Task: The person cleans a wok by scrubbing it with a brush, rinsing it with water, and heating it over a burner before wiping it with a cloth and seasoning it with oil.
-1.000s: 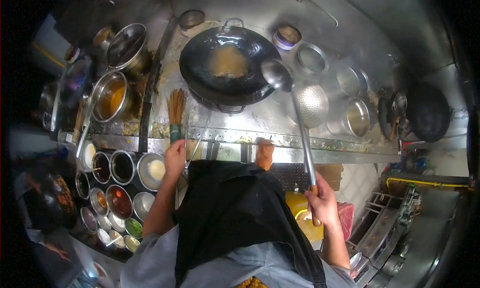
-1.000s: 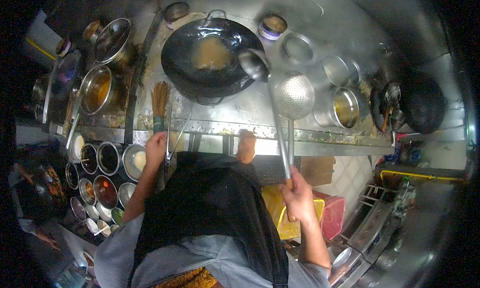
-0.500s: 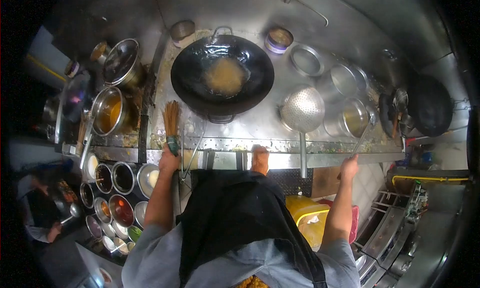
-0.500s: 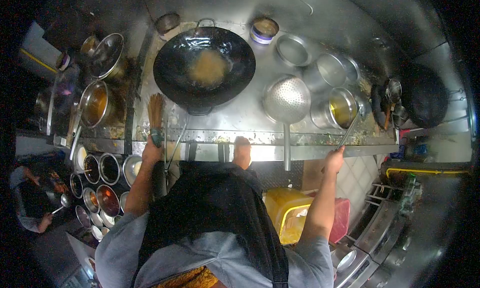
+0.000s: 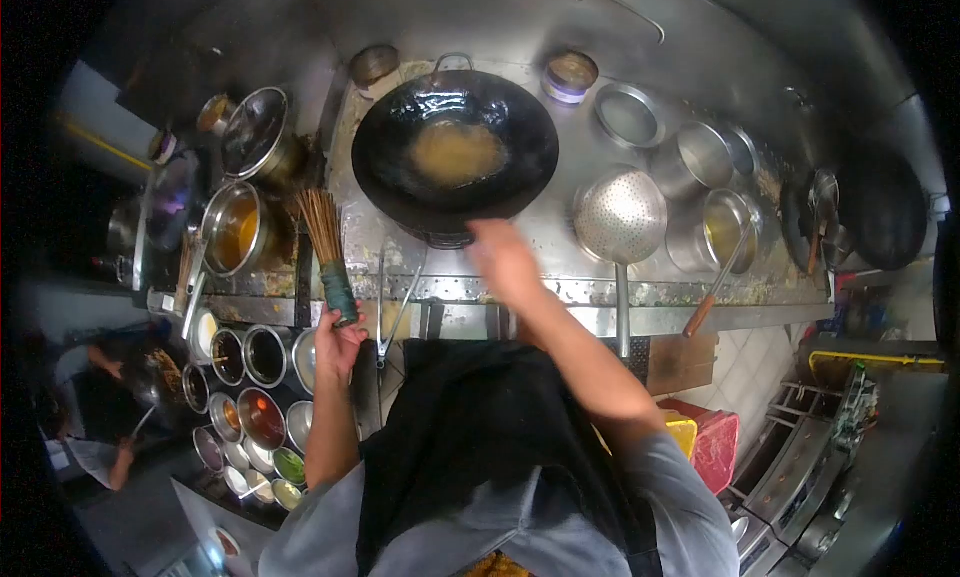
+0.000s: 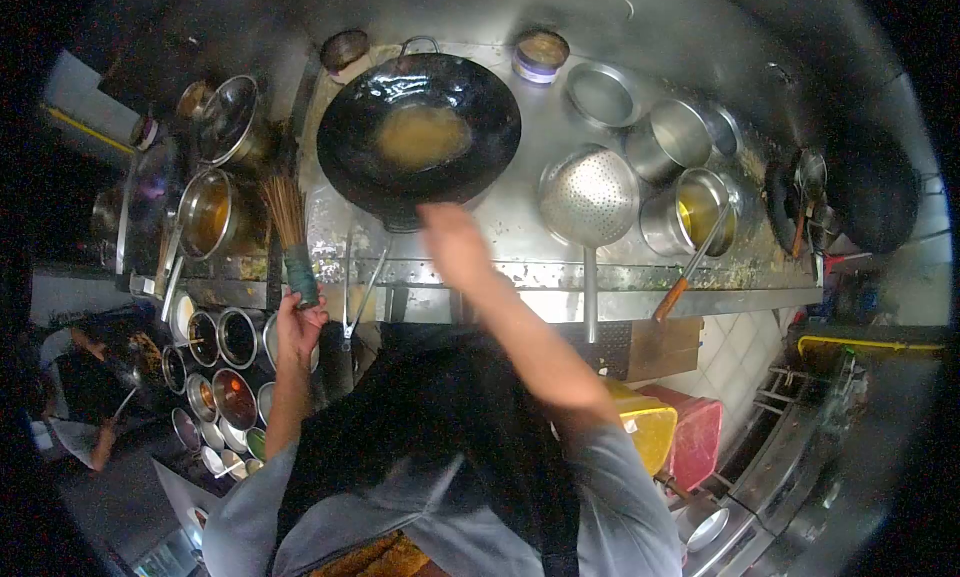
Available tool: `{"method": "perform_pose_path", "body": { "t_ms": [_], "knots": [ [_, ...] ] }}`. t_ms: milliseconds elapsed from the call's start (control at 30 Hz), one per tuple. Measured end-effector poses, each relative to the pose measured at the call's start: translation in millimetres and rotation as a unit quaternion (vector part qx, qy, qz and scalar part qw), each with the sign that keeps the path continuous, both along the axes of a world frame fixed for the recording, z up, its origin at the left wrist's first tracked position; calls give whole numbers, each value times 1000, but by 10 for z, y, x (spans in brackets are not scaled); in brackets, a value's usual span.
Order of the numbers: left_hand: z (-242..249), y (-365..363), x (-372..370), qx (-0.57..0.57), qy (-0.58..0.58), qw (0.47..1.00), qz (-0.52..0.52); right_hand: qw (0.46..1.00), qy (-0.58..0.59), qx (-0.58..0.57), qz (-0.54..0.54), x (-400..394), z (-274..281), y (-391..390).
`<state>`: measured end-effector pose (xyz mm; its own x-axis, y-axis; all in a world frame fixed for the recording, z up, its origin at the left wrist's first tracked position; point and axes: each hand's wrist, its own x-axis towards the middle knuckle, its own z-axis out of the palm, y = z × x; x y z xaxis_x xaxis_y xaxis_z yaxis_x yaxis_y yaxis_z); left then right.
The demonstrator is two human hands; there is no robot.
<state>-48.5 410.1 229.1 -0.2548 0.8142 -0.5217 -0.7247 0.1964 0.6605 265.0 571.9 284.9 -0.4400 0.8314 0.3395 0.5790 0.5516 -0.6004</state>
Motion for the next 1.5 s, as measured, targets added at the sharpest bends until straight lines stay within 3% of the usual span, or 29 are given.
{"method": "perform_pose_path", "body": {
  "t_ms": [33,100,233,300,367,433,500,633,767,900,1067,1167,1267,1400,1500],
  "knots": [
    [30,-4,-15,34,-19,999,2,1000,4,12,18,-350,-71,-23],
    [117,-21,-37,71,-36,997,8,982,-169,-76,40,-747,-155,27],
    [412,-112,-7,177,-97,979,0,968,-231,-99,-4,-689,-213,80],
    [605,-152,-104,211,-98,973,-4,986,-152,70,6,-342,-16,-68],
    [754,-256,-206,251,-120,961,-14,990,-106,91,17,-117,272,-247],
    [830,-301,-313,263,-139,954,-29,994,-75,78,2,-17,478,-455],
    [1000,-304,-313,260,-46,964,-28,995,-53,83,-27,-48,612,-532],
    [1200,-261,-294,281,-14,958,-48,988,3,53,-142,-84,900,-474],
    [998,-190,-411,298,-59,951,-57,974,59,-13,-219,-61,1116,-336],
    [1046,-162,-367,245,34,969,-23,962,111,-24,-250,10,1145,-227],
    [1221,-155,-248,249,43,966,-47,941,173,-60,-284,154,1223,-77],
    [1368,-116,-213,241,100,964,-44,934,215,-78,-276,193,1261,-2],
    [1610,-12,-288,169,269,948,-13,953,158,-45,-253,90,1231,-49],
    [2353,528,-317,201,492,847,-5,988,-5,117,-104,-141,899,-261],
    [2795,1195,-402,257,563,785,31,993,-40,114,-4,-283,505,-268]
  ]
}}
